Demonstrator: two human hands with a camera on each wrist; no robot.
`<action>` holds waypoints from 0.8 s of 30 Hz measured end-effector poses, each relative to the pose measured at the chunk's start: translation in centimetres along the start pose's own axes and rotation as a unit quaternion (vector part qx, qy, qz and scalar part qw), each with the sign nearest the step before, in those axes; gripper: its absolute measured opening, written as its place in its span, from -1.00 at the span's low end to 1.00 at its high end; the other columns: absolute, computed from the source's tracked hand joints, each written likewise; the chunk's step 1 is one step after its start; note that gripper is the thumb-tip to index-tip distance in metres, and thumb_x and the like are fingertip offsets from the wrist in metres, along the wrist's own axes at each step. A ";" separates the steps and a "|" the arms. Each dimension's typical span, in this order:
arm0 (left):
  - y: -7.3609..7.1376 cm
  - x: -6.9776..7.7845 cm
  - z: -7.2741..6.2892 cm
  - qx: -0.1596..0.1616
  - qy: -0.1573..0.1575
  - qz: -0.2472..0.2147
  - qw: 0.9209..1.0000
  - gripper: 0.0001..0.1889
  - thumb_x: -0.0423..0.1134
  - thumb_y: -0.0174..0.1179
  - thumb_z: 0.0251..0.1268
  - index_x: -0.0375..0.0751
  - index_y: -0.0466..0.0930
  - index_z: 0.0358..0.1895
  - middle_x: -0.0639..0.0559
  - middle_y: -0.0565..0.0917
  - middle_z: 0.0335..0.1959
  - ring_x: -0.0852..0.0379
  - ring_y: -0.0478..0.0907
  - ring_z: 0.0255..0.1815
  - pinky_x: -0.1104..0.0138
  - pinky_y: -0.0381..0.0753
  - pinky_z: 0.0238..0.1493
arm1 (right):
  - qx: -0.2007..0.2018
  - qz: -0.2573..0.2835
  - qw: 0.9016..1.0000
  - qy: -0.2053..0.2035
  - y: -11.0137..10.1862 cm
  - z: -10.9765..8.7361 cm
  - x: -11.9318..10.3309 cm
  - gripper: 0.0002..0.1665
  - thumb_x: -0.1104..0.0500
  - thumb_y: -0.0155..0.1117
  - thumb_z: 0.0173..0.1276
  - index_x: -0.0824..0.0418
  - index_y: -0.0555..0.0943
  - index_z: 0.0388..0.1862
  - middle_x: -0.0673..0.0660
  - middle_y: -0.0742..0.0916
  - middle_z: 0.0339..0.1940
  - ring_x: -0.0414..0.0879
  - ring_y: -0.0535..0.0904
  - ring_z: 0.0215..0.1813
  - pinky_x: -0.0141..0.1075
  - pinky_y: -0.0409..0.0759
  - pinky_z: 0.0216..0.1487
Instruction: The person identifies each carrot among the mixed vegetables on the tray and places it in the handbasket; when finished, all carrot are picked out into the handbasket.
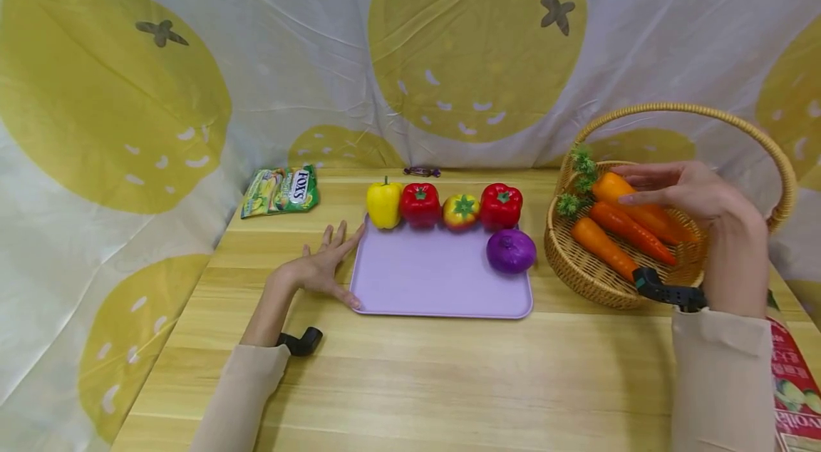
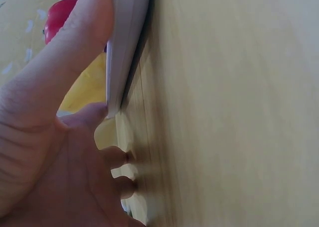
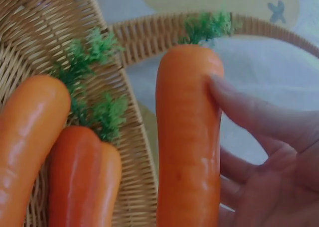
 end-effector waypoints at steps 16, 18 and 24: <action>0.1 -0.1 0.0 0.000 -0.004 0.006 1.000 0.53 0.28 0.62 -0.18 0.23 -0.47 0.70 -0.23 -0.60 0.68 -0.33 -0.70 0.68 -0.56 -0.53 0.45 | 0.022 0.036 0.997 0.066 -0.9 1.4 3.1 -0.57 -0.23 0.42 0.37 -0.87 0.46 -0.06 -0.64 0.56 -0.26 0.61 -0.14 0.61 0.53 -0.03 0.50; 0.1 0.0 0.0 0.000 -0.003 0.005 1.000 0.53 0.28 0.62 -0.17 0.23 -0.47 0.70 -0.23 -0.60 0.68 -0.33 -0.69 0.68 -0.56 -0.53 0.45 | 0.020 0.049 0.996 0.068 -0.8 1.7 3.4 -0.56 -0.20 0.44 0.37 -0.87 0.49 -0.09 -0.68 0.55 -0.32 0.59 -0.19 0.63 0.52 -0.09 0.52; 0.1 0.1 -0.1 0.000 -0.004 0.008 1.000 0.53 0.28 0.62 -0.17 0.23 -0.47 0.70 -0.24 -0.59 0.68 -0.33 -0.69 0.68 -0.56 -0.52 0.45 | 0.012 0.080 0.995 0.052 0.0 2.4 4.0 -0.51 0.00 0.49 0.37 -0.76 0.58 -0.20 -0.67 0.58 -0.32 0.43 0.03 0.61 0.43 -0.12 0.59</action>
Point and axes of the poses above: each hand's wrist, its own z-axis towards the middle knuckle, its own y-axis out of the palm, x = y × z, the point moved 3 cm from there along z, towards the middle knuckle
